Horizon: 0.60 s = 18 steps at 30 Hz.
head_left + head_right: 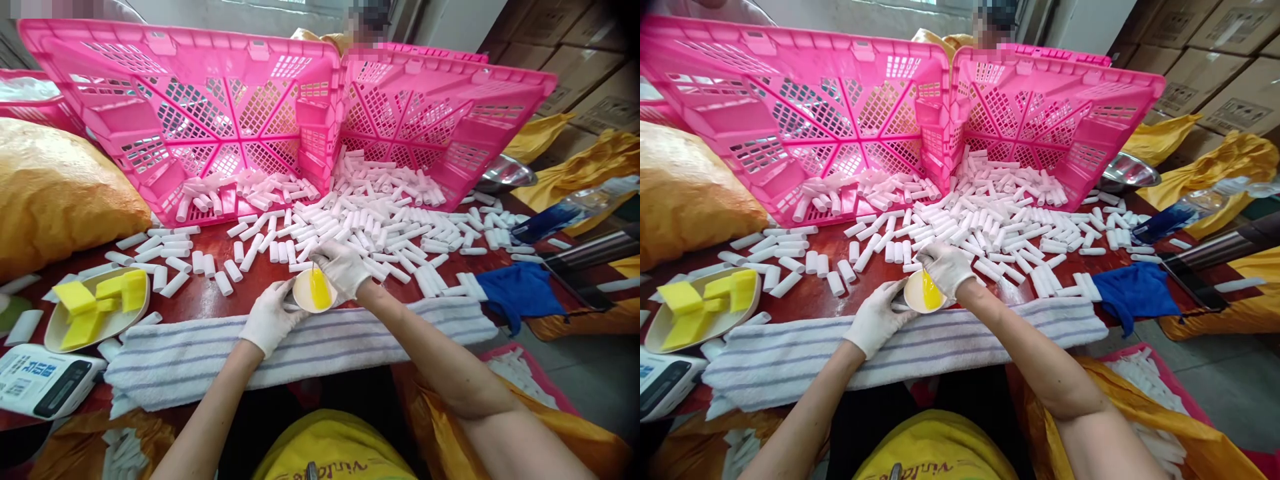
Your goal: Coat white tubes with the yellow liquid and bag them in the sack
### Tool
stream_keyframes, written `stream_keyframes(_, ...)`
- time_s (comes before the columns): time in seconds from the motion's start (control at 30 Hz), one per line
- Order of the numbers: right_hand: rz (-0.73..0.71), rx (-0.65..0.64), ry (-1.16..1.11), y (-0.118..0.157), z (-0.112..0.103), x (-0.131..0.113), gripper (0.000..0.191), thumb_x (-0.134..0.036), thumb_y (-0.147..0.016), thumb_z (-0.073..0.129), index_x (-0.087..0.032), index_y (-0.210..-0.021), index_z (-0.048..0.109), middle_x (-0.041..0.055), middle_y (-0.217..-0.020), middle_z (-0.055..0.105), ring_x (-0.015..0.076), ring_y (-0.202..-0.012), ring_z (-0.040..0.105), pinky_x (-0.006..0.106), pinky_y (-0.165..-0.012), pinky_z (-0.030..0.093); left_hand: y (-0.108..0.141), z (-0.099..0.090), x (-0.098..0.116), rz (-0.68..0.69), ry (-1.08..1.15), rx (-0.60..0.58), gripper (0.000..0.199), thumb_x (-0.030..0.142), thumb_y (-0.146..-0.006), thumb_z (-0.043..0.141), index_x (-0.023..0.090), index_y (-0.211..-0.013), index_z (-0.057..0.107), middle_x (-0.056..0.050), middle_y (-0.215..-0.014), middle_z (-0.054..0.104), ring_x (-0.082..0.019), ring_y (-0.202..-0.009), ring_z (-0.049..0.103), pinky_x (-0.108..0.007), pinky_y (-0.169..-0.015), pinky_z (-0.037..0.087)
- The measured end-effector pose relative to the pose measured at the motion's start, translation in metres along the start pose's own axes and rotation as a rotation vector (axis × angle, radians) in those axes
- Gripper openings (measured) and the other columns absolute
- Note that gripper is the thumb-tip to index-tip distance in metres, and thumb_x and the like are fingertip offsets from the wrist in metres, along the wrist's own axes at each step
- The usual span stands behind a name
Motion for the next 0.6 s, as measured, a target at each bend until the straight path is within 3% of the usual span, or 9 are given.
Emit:
stream_keyframes(0.13,-0.096,0.085,-0.031,-0.002,-0.008,-0.003,0.020,-0.024,-0.086,0.048,-0.016,-0.079,0.066,0.0009,-0.078,0.066,0.0127,-0.074,0.059,0.022,-0.073,0.046,-0.001,-0.001,0.002,-0.009,0.005,-0.007,0.064,0.043,-0.071,0.071,0.021,-0.127,0.049,-0.007,-0.117,0.059,-0.023,-0.105,0.059,-0.036,-0.094,0.047)
stream_keyframes(0.3,-0.131,0.247,-0.142,0.004,-0.027,-0.004,0.022,-0.033,-0.087,0.050,-0.018,-0.090,0.066,0.0026,-0.091,0.068,0.0151,-0.087,0.061,0.025,-0.084,0.047,-0.002,-0.003,0.004,-0.027,0.020,-0.001,0.064,0.043,-0.069,0.073,0.020,-0.125,0.051,-0.008,-0.115,0.060,-0.023,-0.102,0.060,-0.036,-0.091,0.049)
stream_keyframes(0.5,-0.041,0.156,-0.126,0.007,0.003,0.017,0.025,-0.035,-0.087,0.049,-0.019,-0.085,0.067,0.0021,-0.083,0.067,0.0153,-0.080,0.061,0.025,-0.076,0.048,-0.001,0.000,0.000,-0.026,0.037,-0.005,0.064,0.044,-0.070,0.072,0.021,-0.126,0.051,-0.008,-0.115,0.060,-0.024,-0.103,0.060,-0.037,-0.093,0.048)
stream_keyframes(0.6,-0.031,0.105,-0.074,0.019,0.004,0.034,0.025,-0.038,-0.086,0.052,-0.019,-0.092,0.067,0.0029,-0.090,0.067,0.0158,-0.082,0.061,0.025,-0.078,0.048,0.000,0.002,-0.002,-0.018,0.041,-0.012,0.064,0.046,-0.072,0.070,0.021,-0.127,0.050,-0.008,-0.116,0.059,-0.023,-0.104,0.059,-0.036,-0.093,0.048)
Point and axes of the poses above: each hand's wrist, its own y-axis away from the middle knuckle, its own z-axis out of the palm, x = y × z, the point moved 3 cm from there along -y, towards the middle knuckle
